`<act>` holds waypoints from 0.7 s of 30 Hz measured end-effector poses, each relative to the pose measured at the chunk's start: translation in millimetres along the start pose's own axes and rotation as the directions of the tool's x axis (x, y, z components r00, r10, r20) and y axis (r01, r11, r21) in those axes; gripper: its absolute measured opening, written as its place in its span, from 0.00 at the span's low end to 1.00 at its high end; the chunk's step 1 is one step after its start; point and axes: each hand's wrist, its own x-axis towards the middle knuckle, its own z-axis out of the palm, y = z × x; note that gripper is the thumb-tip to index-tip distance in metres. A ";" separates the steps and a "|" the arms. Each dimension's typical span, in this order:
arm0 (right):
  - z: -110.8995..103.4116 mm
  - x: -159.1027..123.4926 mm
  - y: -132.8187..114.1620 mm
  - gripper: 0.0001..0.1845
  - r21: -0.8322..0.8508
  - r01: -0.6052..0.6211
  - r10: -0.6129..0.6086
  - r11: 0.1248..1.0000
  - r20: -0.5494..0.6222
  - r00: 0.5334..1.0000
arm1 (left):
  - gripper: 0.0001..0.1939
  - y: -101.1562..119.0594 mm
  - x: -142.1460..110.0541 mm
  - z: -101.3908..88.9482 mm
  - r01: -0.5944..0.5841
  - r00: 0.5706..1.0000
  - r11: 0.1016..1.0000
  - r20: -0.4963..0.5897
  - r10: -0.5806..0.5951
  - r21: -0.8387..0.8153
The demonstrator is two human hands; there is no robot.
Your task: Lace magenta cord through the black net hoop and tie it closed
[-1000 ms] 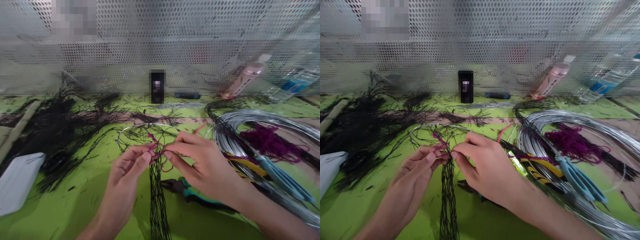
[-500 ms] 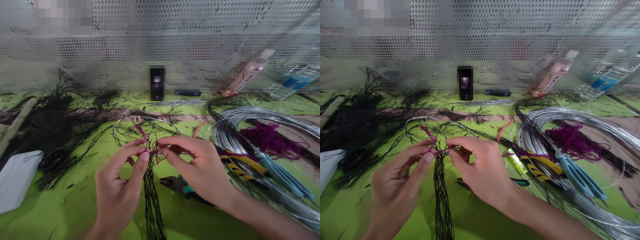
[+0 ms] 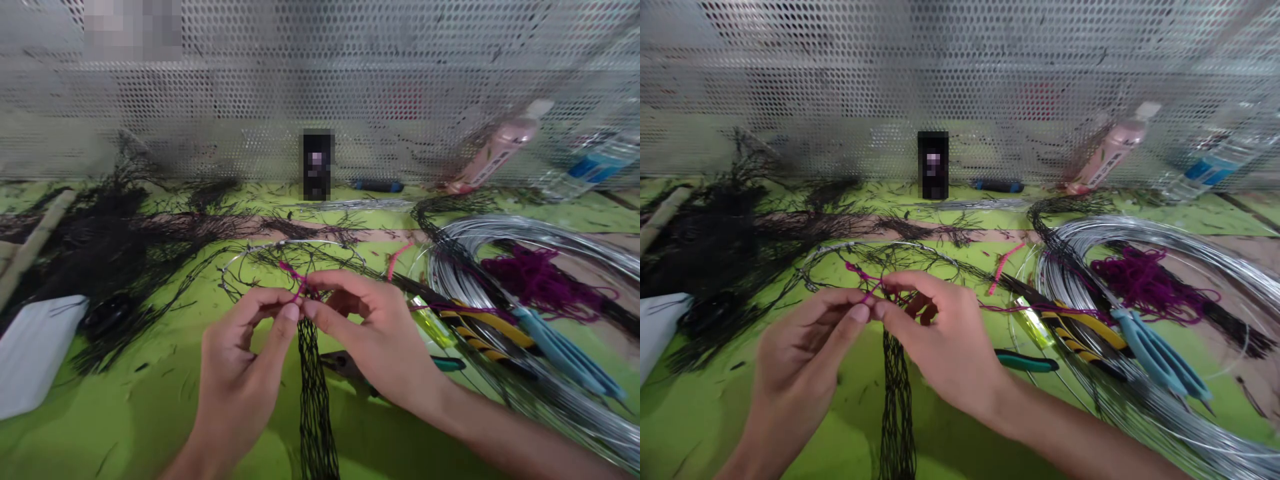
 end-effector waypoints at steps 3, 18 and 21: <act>0.5 4.5 1.2 0.06 0.121 -0.018 0.017 0.993 0.011 1.000 | 0.04 -0.5 -2.8 0.3 0.013 1.000 1.000 -0.019 -0.013 0.022; 1.9 3.8 3.3 0.01 0.342 0.072 -0.090 0.937 0.038 0.995 | 0.10 4.8 -0.1 5.3 -0.234 0.964 0.951 -0.082 0.255 0.204; 1.8 2.1 5.5 0.02 0.315 0.082 -0.099 0.946 0.039 0.994 | 0.10 7.2 1.5 6.0 -0.205 0.974 0.956 -0.050 0.219 0.209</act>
